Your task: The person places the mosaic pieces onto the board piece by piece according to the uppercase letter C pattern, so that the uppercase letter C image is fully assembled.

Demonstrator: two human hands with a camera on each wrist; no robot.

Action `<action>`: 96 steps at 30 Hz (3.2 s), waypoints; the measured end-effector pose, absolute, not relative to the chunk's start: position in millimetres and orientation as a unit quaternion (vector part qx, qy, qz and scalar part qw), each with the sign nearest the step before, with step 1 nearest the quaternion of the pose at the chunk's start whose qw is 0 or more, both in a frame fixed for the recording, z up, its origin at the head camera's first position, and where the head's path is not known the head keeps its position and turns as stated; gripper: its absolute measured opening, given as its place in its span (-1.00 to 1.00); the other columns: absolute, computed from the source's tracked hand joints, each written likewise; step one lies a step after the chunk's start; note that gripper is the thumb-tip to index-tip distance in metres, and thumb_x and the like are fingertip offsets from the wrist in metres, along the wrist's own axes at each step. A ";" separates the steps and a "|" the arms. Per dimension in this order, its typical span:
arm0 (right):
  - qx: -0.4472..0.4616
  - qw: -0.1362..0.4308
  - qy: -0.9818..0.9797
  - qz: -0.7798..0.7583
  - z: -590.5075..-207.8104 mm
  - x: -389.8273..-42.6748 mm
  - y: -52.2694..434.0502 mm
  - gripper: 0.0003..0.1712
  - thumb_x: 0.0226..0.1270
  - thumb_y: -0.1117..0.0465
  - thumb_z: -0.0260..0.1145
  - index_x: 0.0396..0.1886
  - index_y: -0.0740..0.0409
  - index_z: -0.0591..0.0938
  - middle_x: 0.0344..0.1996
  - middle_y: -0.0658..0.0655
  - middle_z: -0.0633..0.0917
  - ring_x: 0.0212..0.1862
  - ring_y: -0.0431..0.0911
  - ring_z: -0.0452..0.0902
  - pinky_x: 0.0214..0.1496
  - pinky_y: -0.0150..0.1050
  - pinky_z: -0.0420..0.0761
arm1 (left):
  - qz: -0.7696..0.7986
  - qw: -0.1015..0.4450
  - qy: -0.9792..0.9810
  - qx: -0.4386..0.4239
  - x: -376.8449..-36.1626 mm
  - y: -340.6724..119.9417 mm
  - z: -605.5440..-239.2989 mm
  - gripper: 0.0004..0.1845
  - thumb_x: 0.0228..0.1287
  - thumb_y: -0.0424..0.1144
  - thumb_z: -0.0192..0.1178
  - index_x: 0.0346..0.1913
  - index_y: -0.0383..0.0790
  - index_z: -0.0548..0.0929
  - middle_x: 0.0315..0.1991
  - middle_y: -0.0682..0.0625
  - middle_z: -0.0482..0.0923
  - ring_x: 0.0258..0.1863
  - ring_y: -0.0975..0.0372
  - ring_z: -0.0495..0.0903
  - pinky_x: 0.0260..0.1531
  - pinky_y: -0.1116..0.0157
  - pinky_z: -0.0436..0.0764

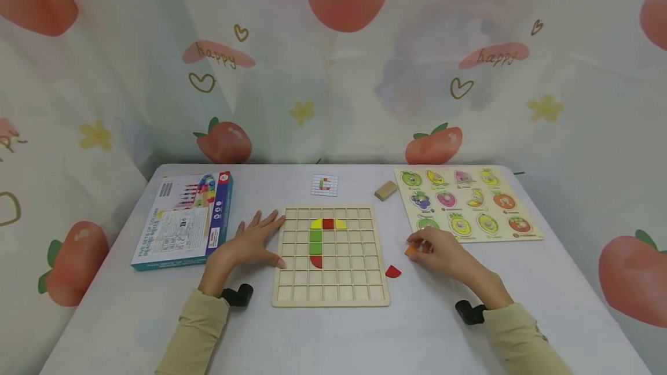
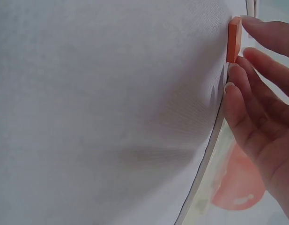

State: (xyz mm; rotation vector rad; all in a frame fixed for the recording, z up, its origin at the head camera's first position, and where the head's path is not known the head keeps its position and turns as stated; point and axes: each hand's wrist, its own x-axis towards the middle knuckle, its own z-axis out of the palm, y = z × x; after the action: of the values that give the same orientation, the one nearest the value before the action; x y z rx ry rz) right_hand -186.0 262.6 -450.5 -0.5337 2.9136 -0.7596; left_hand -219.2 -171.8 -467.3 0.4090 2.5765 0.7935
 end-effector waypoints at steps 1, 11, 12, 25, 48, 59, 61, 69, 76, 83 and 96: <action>-0.175 0.045 0.952 -0.248 -450.6 -186.5 262.3 -0.73 0.23 0.32 0.51 -0.08 0.27 0.73 -0.28 0.02 0.71 -0.30 -0.17 0.48 -0.28 -0.38 0.56 | 0.285 0.205 0.925 0.147 -219.1 -172.2 -467.0 0.18 0.03 0.05 0.59 0.65 -0.11 0.12 0.69 -0.15 -0.14 0.65 -0.22 -0.37 0.52 -0.35 -0.38; -0.154 0.070 0.954 -0.248 -450.3 -187.0 259.1 -0.79 0.24 0.30 0.52 -0.17 0.20 0.69 -0.32 -0.01 0.64 -0.28 -0.13 0.44 -0.28 -0.36 0.51 | 0.288 0.207 0.924 0.144 -219.2 -172.4 -467.5 0.19 0.01 0.07 0.59 0.65 -0.11 0.13 0.69 -0.15 -0.12 0.65 -0.23 -0.35 0.51 -0.36 -0.38; -0.152 0.071 0.953 -0.250 -450.2 -186.9 258.9 -0.79 0.24 0.29 0.52 -0.17 0.20 0.68 -0.33 0.00 0.64 -0.28 -0.13 0.44 -0.29 -0.36 0.52 | 0.288 0.207 0.924 0.144 -219.1 -172.2 -467.4 0.20 0.00 0.07 0.59 0.65 -0.11 0.13 0.69 -0.15 -0.12 0.65 -0.23 -0.36 0.51 -0.36 -0.39; -0.175 0.061 0.946 -0.266 -447.3 -187.6 249.7 -0.87 0.32 0.37 0.41 -0.18 0.14 0.68 -0.35 -0.07 0.69 -0.28 -0.21 0.54 -0.21 -0.38 0.62 | 0.286 0.195 0.926 0.154 -218.0 -174.1 -468.9 0.18 0.02 0.06 0.59 0.64 -0.13 0.14 0.69 -0.17 -0.11 0.65 -0.25 -0.33 0.51 -0.38 -0.36; -0.168 0.129 0.895 -0.392 -445.7 -190.3 216.0 -0.72 0.39 0.29 0.40 0.05 0.22 0.72 -0.12 0.07 0.77 -0.12 -0.10 0.70 -0.07 -0.41 0.69 | 0.281 0.197 0.925 0.162 -220.0 -176.5 -468.3 0.17 0.05 0.07 0.57 0.65 -0.13 0.12 0.69 -0.18 -0.11 0.64 -0.26 -0.35 0.50 -0.40 -0.36; -0.161 0.167 0.883 -0.407 -450.3 -193.5 196.2 -0.67 0.40 0.30 0.38 0.12 0.24 0.70 -0.19 0.07 0.78 -0.22 -0.12 0.66 -0.20 -0.38 0.68 | 0.283 0.202 0.925 0.156 -220.3 -176.1 -470.7 0.18 0.04 0.08 0.57 0.65 -0.11 0.12 0.69 -0.16 -0.13 0.65 -0.24 -0.36 0.51 -0.38 -0.37; -0.165 0.168 0.885 -0.402 -450.4 -194.9 193.0 -0.67 0.39 0.30 0.38 0.13 0.23 0.70 -0.17 0.07 0.78 -0.21 -0.13 0.65 -0.18 -0.39 0.67 | 0.283 0.203 0.924 0.156 -220.3 -175.9 -471.0 0.18 0.05 0.08 0.57 0.65 -0.10 0.11 0.69 -0.15 -0.13 0.65 -0.24 -0.36 0.51 -0.37 -0.38; -0.166 0.173 0.880 -0.410 -447.4 -197.0 175.5 -0.65 0.36 0.32 0.41 0.12 0.28 0.71 -0.16 0.11 0.79 -0.21 -0.10 0.68 -0.12 -0.40 0.69 | 0.283 0.206 0.925 0.151 -221.6 -175.0 -471.2 0.18 0.05 0.07 0.57 0.66 -0.08 0.10 0.70 -0.13 -0.15 0.65 -0.21 -0.38 0.52 -0.35 -0.41; -0.179 0.153 0.885 -0.403 -449.6 -199.2 162.0 -0.66 0.32 0.33 0.45 0.08 0.28 0.73 -0.23 0.08 0.78 -0.26 -0.17 0.66 -0.10 -0.42 0.68 | 0.280 0.204 0.926 0.152 -222.8 -174.9 -471.9 0.19 0.04 0.07 0.58 0.66 -0.08 0.10 0.70 -0.13 -0.15 0.65 -0.22 -0.38 0.51 -0.35 -0.41; -0.194 0.159 0.884 -0.394 -450.1 -202.4 147.9 -0.69 0.27 0.32 0.49 0.01 0.26 0.74 -0.27 0.06 0.75 -0.27 -0.17 0.64 -0.14 -0.42 0.67 | 0.278 0.200 0.927 0.153 -223.2 -175.6 -470.9 0.19 0.03 0.08 0.58 0.65 -0.09 0.11 0.69 -0.14 -0.14 0.65 -0.22 -0.38 0.51 -0.37 -0.40; -0.260 0.167 0.880 -0.362 -450.6 -204.7 126.8 -0.76 0.24 0.21 0.55 -0.12 0.14 0.76 -0.26 -0.03 0.74 -0.21 -0.23 0.63 -0.09 -0.38 0.68 | 0.281 0.199 0.926 0.154 -223.9 -176.4 -470.7 0.19 0.03 0.08 0.58 0.65 -0.09 0.11 0.69 -0.14 -0.14 0.65 -0.22 -0.38 0.51 -0.37 -0.41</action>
State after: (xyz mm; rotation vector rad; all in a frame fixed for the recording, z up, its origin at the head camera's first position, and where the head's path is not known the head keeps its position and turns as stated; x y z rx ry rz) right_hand -204.7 126.8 -450.6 -0.7388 2.5039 -1.0311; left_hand -223.9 -176.4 -470.7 0.4311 2.5891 0.7872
